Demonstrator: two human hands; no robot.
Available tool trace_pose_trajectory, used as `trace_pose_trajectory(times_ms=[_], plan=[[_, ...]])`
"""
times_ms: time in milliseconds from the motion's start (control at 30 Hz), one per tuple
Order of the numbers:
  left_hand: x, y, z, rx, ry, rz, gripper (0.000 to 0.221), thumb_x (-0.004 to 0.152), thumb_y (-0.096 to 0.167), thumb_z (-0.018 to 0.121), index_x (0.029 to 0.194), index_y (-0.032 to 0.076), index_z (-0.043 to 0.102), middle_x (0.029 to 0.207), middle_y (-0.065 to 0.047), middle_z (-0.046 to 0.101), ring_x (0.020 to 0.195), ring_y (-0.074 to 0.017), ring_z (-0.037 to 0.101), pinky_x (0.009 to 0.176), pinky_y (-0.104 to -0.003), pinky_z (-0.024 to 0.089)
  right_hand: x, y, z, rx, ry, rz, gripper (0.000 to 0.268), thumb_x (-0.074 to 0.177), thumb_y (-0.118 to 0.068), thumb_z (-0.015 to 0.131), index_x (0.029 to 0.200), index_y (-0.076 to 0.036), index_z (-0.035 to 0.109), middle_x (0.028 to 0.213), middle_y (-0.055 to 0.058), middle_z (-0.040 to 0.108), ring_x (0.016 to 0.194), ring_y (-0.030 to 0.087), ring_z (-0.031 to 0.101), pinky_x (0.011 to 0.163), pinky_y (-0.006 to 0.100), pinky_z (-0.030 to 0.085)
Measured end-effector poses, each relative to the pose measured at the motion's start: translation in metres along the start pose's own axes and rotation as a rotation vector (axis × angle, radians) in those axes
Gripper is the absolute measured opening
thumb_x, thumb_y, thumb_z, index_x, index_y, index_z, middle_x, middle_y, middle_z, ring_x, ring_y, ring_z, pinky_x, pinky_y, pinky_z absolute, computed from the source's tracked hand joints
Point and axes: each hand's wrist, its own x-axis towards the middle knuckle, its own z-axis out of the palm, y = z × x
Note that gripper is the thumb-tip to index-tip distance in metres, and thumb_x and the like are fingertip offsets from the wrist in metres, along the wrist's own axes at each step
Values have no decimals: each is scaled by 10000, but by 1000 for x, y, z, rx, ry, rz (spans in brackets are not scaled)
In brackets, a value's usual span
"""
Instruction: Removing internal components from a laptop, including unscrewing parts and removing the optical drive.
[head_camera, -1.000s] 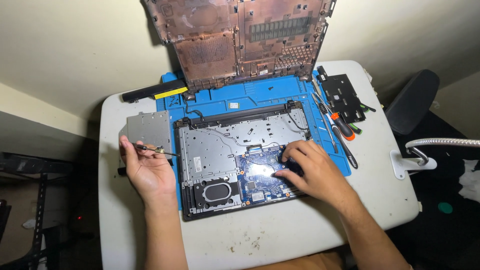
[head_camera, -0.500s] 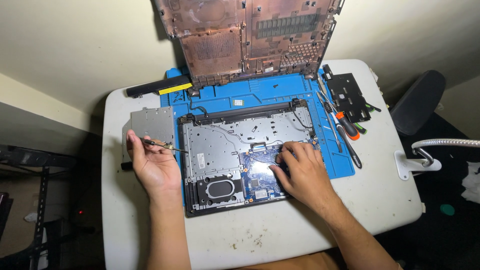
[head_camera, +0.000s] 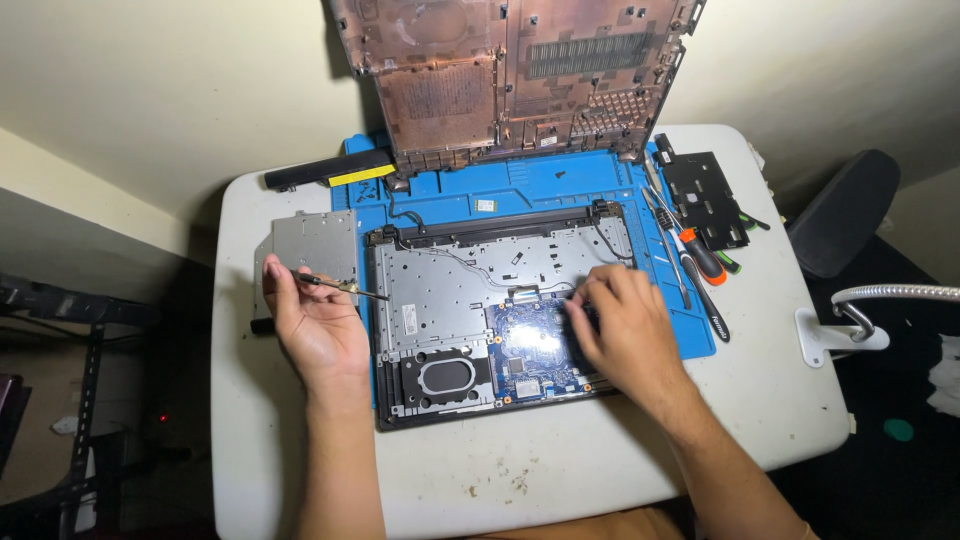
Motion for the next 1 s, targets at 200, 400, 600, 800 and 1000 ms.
trace_pose_trajectory(times_ms=[200, 400, 600, 800, 1000], plan=[[-4, 1, 2, 22, 0, -27, 149, 966, 250, 784, 1095, 226, 714, 928, 0, 732, 739, -31, 641, 666, -61, 532, 29, 23, 18, -134, 179, -46, 145, 909, -228, 769, 836, -147, 673, 1033, -5, 584, 931, 225, 588, 742, 359, 415], [-6, 4, 9, 25, 2, -25, 152, 965, 253, 782, 1094, 223, 707, 888, -9, 723, 725, -27, 622, 659, -61, 523, 23, 17, 10, -143, 148, -53, 66, 892, -207, 789, 874, -209, 726, 983, -64, 606, 911, 187, 610, 737, 340, 398], [-3, 0, 3, 43, 12, -32, 162, 966, 261, 780, 1106, 229, 706, 894, -15, 723, 726, -26, 617, 661, -63, 521, 25, 26, -51, 264, -268, -83, 443, 887, -254, 760, 1271, -53, 665, 1133, 166, 744, 1119, 348, 686, 954, 441, 517], [-3, 3, 2, 24, -4, -35, 149, 972, 243, 778, 1102, 218, 710, 886, -23, 712, 728, -35, 616, 660, -64, 529, 17, 24, -81, 308, -584, -146, 1180, 567, -356, 1032, 1482, 52, 408, 1455, 319, 526, 1435, 480, 400, 1197, 610, 268], [1, 1, -1, 50, 8, -29, 193, 962, 259, 795, 1139, 218, 728, 892, -22, 730, 727, -25, 622, 666, -57, 534, 8, 49, -59, 185, -590, -147, 1200, 555, -552, 1019, 1461, -48, 416, 1459, 206, 535, 1437, 355, 443, 1237, 550, 253]])
